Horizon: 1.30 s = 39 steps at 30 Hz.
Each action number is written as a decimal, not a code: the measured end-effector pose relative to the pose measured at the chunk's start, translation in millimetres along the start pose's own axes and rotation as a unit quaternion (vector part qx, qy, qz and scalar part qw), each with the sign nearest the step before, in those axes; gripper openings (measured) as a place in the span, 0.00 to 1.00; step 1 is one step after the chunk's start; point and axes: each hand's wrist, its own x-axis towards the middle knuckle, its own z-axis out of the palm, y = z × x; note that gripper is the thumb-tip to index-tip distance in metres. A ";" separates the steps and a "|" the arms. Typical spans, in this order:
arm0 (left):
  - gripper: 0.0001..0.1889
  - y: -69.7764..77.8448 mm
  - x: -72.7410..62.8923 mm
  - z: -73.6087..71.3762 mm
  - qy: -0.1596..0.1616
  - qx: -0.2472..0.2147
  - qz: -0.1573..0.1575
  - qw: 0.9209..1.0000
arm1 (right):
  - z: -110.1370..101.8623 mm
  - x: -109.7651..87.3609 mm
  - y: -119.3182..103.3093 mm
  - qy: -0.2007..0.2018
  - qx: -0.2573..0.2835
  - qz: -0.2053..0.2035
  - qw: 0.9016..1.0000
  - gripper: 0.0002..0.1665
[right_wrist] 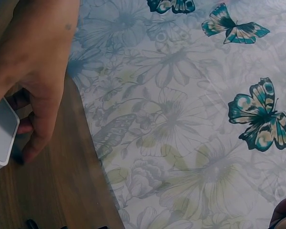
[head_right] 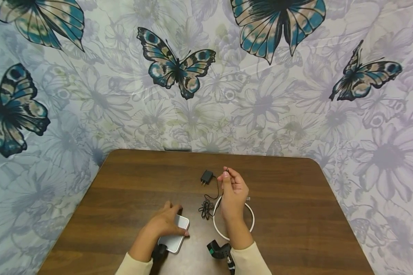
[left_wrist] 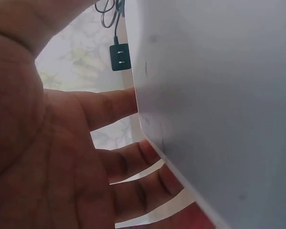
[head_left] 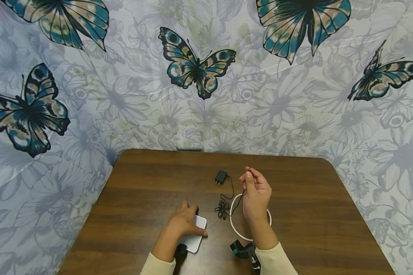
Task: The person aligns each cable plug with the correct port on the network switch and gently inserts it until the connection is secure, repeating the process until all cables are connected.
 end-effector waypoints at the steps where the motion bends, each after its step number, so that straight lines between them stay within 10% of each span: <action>1: 0.47 0.4 -0.2 0.2 0.001 0.003 0.002 1.000 | -0.1 0.0 -0.2 0.000 0.000 0.001 1.000 0.07; 30: 0.19 4.9 -0.2 -1.5 0.034 0.027 0.053 0.998 | -0.9 -1.6 -3.4 -0.005 -0.003 0.001 1.000 0.10; 39: 0.26 3.0 1.9 3.6 0.035 0.029 0.055 0.997 | -1.0 -1.7 -3.7 -0.006 0.007 -0.005 1.000 0.08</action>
